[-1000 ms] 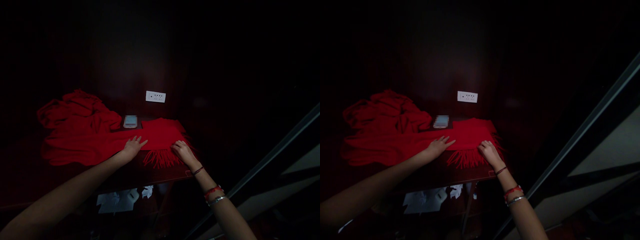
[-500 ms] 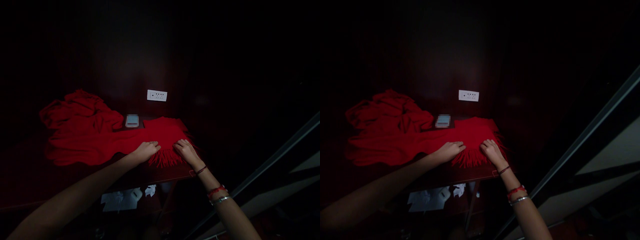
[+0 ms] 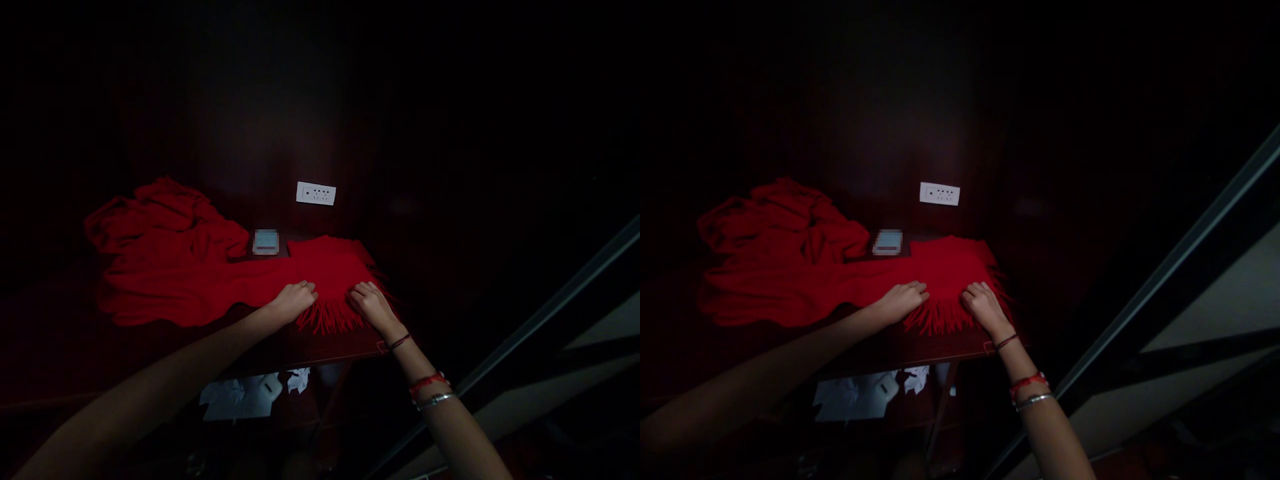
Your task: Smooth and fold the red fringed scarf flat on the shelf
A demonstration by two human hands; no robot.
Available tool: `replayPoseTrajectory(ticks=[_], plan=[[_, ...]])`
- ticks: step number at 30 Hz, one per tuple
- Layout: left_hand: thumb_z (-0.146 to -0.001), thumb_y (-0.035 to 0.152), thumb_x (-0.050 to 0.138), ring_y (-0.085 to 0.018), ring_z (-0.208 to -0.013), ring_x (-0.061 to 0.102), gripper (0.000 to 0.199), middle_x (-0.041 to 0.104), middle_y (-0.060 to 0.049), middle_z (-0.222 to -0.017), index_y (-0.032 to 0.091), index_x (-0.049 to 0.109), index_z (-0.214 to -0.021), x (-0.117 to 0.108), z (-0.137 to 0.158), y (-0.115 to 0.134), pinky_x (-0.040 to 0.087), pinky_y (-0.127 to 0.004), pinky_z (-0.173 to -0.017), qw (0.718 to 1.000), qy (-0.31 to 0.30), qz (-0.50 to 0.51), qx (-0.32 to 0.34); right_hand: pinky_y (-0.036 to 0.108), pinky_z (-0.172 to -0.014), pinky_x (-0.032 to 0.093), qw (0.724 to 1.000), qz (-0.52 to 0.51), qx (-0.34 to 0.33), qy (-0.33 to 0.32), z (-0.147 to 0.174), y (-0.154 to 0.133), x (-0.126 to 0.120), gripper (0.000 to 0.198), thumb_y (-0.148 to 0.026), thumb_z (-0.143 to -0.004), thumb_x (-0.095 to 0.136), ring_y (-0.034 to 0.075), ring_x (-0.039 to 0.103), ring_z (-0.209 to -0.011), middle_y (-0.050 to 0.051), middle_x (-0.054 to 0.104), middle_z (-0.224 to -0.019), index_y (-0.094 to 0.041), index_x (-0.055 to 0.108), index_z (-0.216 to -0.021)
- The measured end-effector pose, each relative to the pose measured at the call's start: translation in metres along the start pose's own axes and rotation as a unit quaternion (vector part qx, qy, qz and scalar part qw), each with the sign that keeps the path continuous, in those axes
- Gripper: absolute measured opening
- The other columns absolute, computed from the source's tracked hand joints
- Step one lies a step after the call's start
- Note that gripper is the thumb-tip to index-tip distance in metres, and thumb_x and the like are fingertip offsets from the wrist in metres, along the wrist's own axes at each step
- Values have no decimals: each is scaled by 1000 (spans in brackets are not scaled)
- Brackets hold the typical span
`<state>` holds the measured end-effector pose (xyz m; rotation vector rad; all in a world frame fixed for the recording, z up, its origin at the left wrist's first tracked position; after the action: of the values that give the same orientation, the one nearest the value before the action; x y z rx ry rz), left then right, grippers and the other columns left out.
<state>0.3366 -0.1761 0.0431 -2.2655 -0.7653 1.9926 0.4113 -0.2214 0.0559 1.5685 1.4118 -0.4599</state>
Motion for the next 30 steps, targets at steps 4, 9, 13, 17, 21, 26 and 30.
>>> replayPoseTrajectory(ticks=[4,9,13,17,21,26,30], plan=[[-77,6,40,-21,-84,56,24,56,-13,-94,13,56,-93,1,7,-1,46,-29,-64,1000,-17,8,22,27,-66,26,1000,-6,-3,-4,0,0,1,18,-22,-83,41,14,43,-69,3,54,-71,-18,58,-77],[-78,16,40,-18,-75,58,22,60,-10,-83,15,59,-90,-2,-1,-20,44,-27,-65,994,-44,90,35,27,-69,28,1000,-6,21,-10,-1,2,0,14,-20,-81,43,15,43,-71,3,54,-74,-17,56,-79],[-80,24,38,-15,-86,55,26,60,-6,-95,17,58,-95,-11,-50,-52,39,-24,-78,982,-14,190,5,27,-72,29,999,-21,39,-10,-2,4,0,13,-19,-82,42,14,44,-74,4,54,-77,-17,55,-81],[-81,28,39,-19,-100,48,33,53,-13,-109,10,52,-105,2,-108,-91,35,-25,-83,969,1,212,-129,28,-71,29,999,-22,44,-15,-2,6,4,13,-19,-82,42,15,44,-74,3,53,-77,-17,54,-80],[-75,30,48,-20,-90,54,34,57,-15,-101,7,54,-100,26,-139,-97,40,-25,-74,959,-46,228,-162,27,-69,29,999,-31,40,-14,-2,7,5,14,-21,-82,41,15,44,-73,3,53,-76,-17,54,-79],[-67,10,53,-12,-77,55,24,62,-4,-91,14,59,-90,40,-144,-103,40,-16,-66,949,-82,262,-154,28,-68,29,998,-44,31,-10,-3,4,3,13,-21,-82,42,15,44,-73,4,53,-75,-17,54,-79],[-63,9,56,-10,-71,55,20,63,-2,-83,14,61,-82,46,-147,-112,40,-15,-61,941,-93,293,-143,28,-69,28,999,-37,33,-12,-3,5,5,14,-20,-82,41,15,44,-72,4,53,-74,-17,54,-78]])
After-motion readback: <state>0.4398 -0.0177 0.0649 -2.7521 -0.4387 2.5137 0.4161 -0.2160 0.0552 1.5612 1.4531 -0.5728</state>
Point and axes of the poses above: each hand's wrist, its own z-axis away from the middle knuckle, its own x-axis out of the palm, y = z × x, the point moved 10 cm from there along -z, towards the middle knuckle
